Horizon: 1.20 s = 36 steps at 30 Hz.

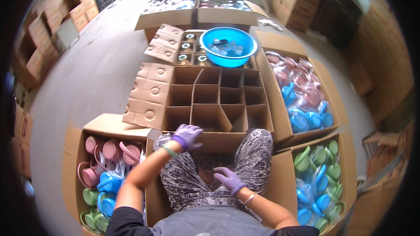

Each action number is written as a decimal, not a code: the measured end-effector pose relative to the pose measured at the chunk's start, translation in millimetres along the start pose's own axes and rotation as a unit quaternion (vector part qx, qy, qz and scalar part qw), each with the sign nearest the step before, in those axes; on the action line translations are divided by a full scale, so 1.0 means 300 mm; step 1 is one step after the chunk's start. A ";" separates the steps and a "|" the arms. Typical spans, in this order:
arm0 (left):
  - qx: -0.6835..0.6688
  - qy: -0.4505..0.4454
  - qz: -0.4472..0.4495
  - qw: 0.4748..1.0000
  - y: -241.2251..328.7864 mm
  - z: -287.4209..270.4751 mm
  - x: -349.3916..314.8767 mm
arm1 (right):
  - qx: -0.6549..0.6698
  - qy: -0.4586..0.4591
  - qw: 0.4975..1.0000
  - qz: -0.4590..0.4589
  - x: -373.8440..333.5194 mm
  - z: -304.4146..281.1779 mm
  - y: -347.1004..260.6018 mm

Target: The person inserts glass bottles into plastic-lined insulated jugs, secures the lids, and packs the finished jugs into cardboard boxes.

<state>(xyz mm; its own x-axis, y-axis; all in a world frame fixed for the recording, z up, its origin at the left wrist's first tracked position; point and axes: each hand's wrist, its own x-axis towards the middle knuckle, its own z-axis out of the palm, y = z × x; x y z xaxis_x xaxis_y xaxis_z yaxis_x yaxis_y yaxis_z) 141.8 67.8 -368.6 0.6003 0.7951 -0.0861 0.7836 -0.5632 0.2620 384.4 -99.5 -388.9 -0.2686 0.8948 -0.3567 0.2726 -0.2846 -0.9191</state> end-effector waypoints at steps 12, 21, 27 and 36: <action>0.070 -0.044 -0.155 0.984 0.184 0.420 0.083 | -0.155 -0.205 0.966 0.012 0.025 0.151 0.240; 0.050 0.068 -0.109 0.990 0.159 0.380 -0.047 | 0.341 0.060 0.888 0.303 0.331 0.212 0.674; -0.010 0.168 0.066 0.984 0.199 0.171 -0.279 | 0.500 0.188 0.809 0.245 0.347 0.097 0.654; 0.074 0.221 0.110 0.966 0.448 -0.119 -0.432 | 0.593 0.236 0.760 0.121 0.309 -0.006 0.562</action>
<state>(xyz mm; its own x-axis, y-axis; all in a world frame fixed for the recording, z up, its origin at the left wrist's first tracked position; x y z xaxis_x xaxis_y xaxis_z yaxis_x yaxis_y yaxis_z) 163.6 -102.8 -287.9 0.6536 0.6521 0.3841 0.6783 -0.7298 0.0847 407.2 -63.9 -576.7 0.0954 0.7105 -0.6972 -0.8390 -0.3195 -0.4404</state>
